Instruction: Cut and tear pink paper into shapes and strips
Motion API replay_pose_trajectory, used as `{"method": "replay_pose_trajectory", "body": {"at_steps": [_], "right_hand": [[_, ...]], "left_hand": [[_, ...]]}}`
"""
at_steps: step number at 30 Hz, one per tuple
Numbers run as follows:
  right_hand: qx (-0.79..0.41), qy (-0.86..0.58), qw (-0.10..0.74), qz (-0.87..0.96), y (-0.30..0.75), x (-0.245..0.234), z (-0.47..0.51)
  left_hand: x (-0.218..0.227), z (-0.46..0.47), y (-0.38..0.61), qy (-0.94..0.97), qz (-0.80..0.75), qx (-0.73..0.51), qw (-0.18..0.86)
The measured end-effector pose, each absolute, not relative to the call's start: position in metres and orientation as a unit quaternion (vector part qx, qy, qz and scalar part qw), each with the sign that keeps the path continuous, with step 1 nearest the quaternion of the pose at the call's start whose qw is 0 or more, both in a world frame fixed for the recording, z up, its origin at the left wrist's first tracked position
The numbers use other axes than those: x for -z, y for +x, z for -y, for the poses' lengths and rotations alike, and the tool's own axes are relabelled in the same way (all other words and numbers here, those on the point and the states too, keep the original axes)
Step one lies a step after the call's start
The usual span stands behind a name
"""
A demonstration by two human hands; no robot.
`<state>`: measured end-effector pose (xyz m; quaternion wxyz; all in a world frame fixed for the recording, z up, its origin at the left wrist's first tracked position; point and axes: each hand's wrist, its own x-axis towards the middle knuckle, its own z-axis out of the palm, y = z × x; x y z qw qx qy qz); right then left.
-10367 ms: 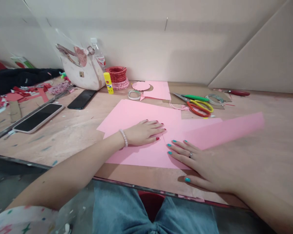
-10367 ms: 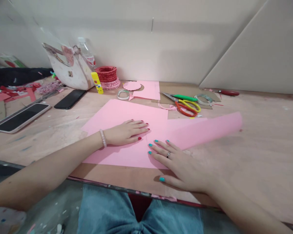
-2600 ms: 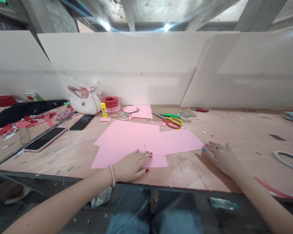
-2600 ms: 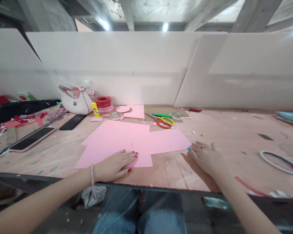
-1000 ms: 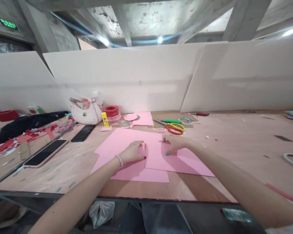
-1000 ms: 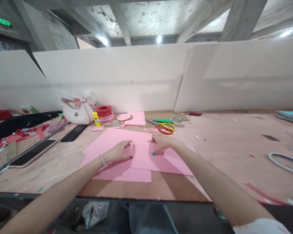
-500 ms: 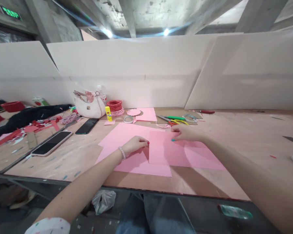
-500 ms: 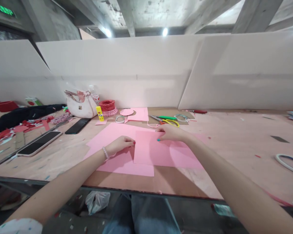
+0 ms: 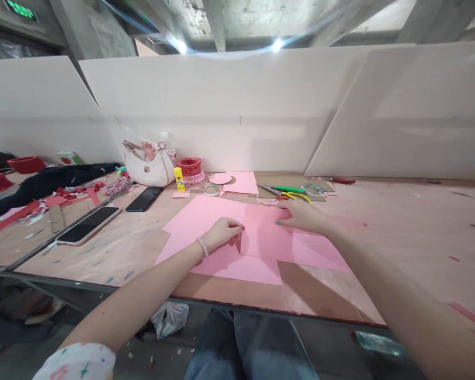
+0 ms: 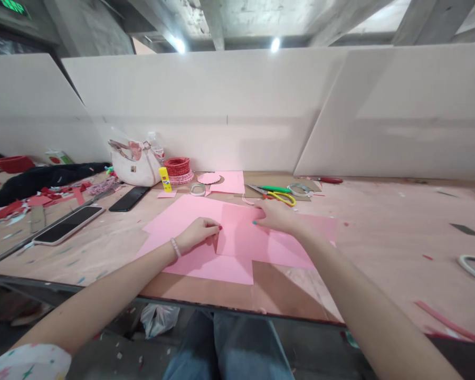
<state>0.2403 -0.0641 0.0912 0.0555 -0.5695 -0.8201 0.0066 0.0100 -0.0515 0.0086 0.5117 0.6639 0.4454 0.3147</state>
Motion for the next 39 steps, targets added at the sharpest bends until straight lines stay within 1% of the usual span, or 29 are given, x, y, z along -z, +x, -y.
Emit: {"method": "replay_pose_trajectory", "body": {"at_steps": [9, 18, 23, 27, 33, 39], "right_hand": [[0.097, -0.528, 0.071, 0.841, 0.193, -0.074, 0.074], [0.111, -0.511, 0.104, 0.846, 0.188, -0.065, 0.061], [0.149, -0.484, 0.142, 0.851, 0.184, -0.063, 0.030], [0.184, -0.454, 0.184, 0.852, 0.183, -0.049, 0.011], [0.160, -0.444, 0.223, 0.853, 0.190, -0.018, 0.007], [0.116, -0.465, 0.236, 0.846, 0.188, -0.022, 0.013]], "left_hand": [[-0.009, 0.050, 0.010, 0.609, -0.499, -0.345, 0.511], [-0.012, 0.041, 0.011, 0.536, -0.523, -0.386, 0.540], [-0.015, 0.018, 0.014, 0.548, -0.525, -0.388, 0.522], [-0.012, 0.004, 0.015, 0.570, -0.521, -0.407, 0.488], [-0.003, 0.005, 0.011, 0.595, -0.514, -0.421, 0.453], [-0.008, 0.010, 0.009, 0.595, -0.511, -0.427, 0.451]]}}
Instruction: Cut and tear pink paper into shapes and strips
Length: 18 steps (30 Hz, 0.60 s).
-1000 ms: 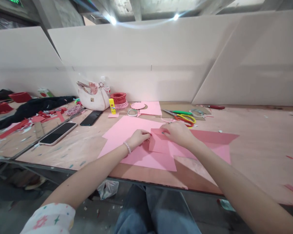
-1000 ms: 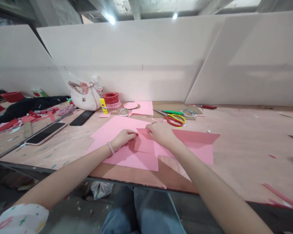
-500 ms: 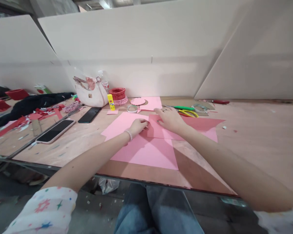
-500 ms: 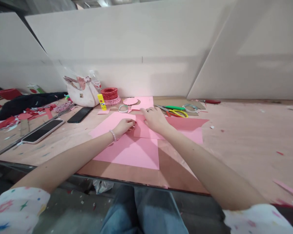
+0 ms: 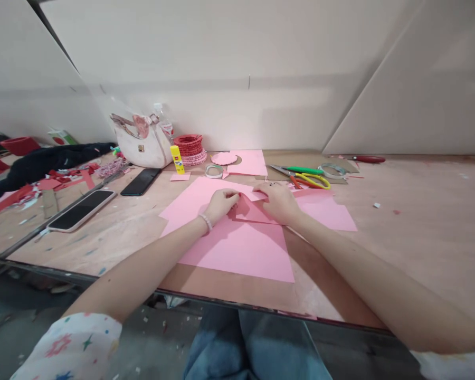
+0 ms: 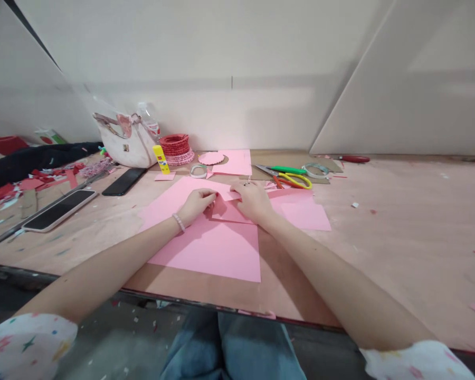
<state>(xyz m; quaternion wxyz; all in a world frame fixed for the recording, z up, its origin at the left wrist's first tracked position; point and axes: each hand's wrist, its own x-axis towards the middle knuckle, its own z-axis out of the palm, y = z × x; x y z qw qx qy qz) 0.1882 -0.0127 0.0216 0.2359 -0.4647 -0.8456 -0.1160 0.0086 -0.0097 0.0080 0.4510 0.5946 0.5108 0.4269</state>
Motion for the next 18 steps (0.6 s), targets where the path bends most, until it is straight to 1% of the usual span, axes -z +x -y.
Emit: {"method": "replay_pose_trajectory", "body": {"at_steps": [7, 13, 18], "right_hand": [[0.145, -0.503, 0.268, 0.809, 0.179, -0.030, 0.022], [0.168, -0.510, 0.221, 0.814, 0.178, -0.033, 0.026], [0.169, -0.505, 0.205, 0.821, 0.175, -0.037, 0.028]], "left_hand": [[-0.009, 0.016, 0.014, 0.572, -0.496, -0.435, 0.487], [-0.006, 0.017, 0.018, 0.561, -0.472, -0.449, 0.510], [-0.004, 0.016, 0.019, 0.558, -0.468, -0.451, 0.516]]}}
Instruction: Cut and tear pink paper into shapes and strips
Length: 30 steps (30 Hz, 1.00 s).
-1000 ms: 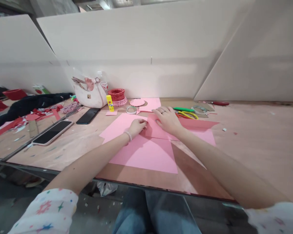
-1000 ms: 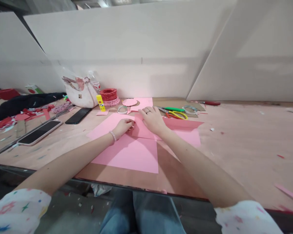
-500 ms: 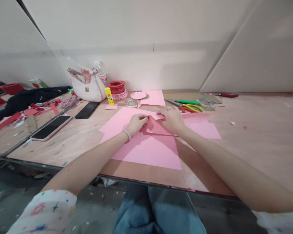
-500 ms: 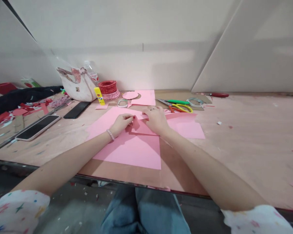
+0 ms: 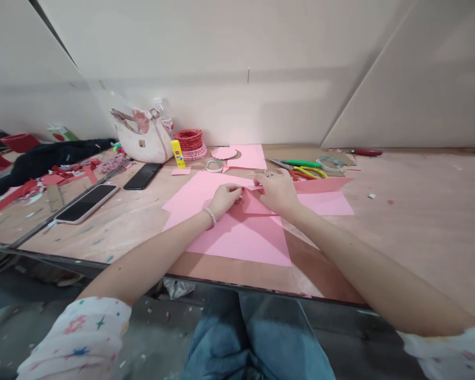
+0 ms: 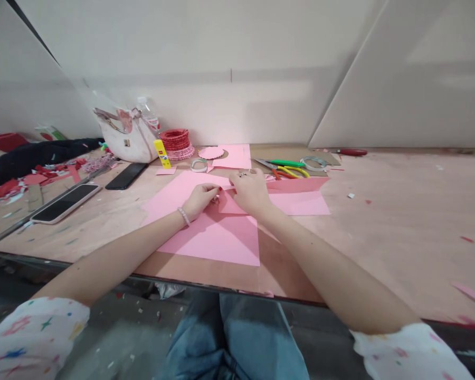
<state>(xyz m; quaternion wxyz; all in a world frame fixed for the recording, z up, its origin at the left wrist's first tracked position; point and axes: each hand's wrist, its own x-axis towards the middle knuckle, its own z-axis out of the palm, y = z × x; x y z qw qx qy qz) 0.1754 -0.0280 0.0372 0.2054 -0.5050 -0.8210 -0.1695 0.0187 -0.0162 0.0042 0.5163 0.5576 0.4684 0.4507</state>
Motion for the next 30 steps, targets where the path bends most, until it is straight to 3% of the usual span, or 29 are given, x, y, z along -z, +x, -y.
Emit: {"method": "replay_pose_trajectory", "body": {"at_steps": [30], "right_hand": [[0.169, -0.534, 0.180, 0.809, 0.1730, -0.0439, 0.0328]], "left_hand": [[-0.0093, 0.0216, 0.0200, 0.586, -0.469, -0.419, 0.510]]}}
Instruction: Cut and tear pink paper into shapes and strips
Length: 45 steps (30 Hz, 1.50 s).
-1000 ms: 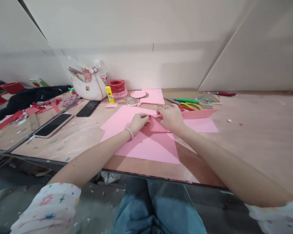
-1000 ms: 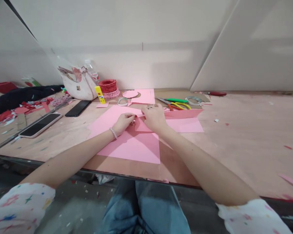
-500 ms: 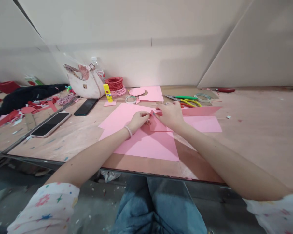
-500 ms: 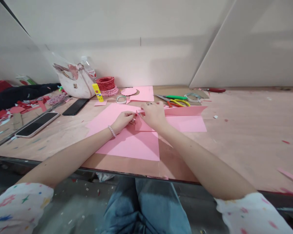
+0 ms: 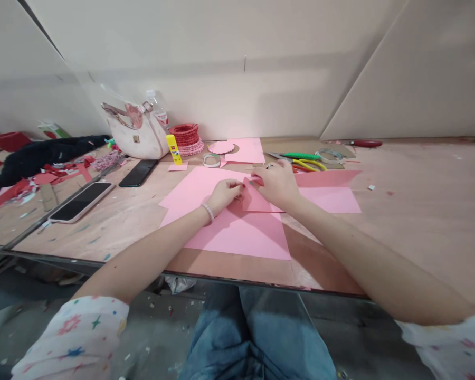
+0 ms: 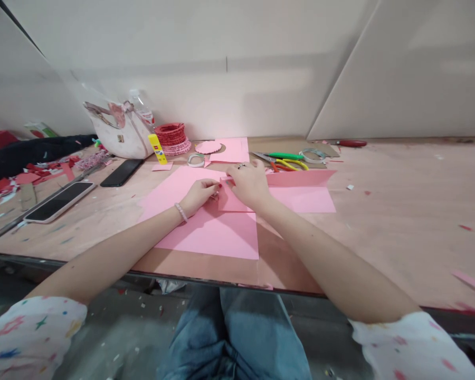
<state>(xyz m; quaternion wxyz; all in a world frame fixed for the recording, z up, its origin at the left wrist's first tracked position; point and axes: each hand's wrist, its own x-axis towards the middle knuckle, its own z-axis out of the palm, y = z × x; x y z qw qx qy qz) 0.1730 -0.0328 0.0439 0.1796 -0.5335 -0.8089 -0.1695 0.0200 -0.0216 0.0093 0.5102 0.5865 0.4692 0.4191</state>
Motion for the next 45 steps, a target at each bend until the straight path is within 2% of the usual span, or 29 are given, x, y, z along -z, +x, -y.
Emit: {"method": "replay_pose_trajectory", "body": {"at_steps": [8, 18, 32, 40, 45], "right_hand": [[0.207, -0.487, 0.171, 0.831, 0.169, -0.043, 0.035], [0.216, -0.491, 0.184, 0.823, 0.170, -0.042, 0.035], [0.217, -0.474, 0.139, 0.842, 0.159, -0.044, 0.045], [0.228, -0.481, 0.156, 0.832, 0.161, -0.039, 0.042], [0.219, -0.486, 0.145, 0.833, 0.161, -0.039, 0.042]], "left_hand": [[-0.004, 0.018, 0.019, 0.599, -0.465, -0.419, 0.500], [-0.006, 0.020, 0.020, 0.599, -0.457, -0.414, 0.511], [-0.007, 0.020, 0.019, 0.563, -0.444, -0.443, 0.538], [-0.007, 0.021, 0.018, 0.563, -0.420, -0.430, 0.566], [-0.004, 0.019, 0.019, 0.584, -0.432, -0.418, 0.546]]}}
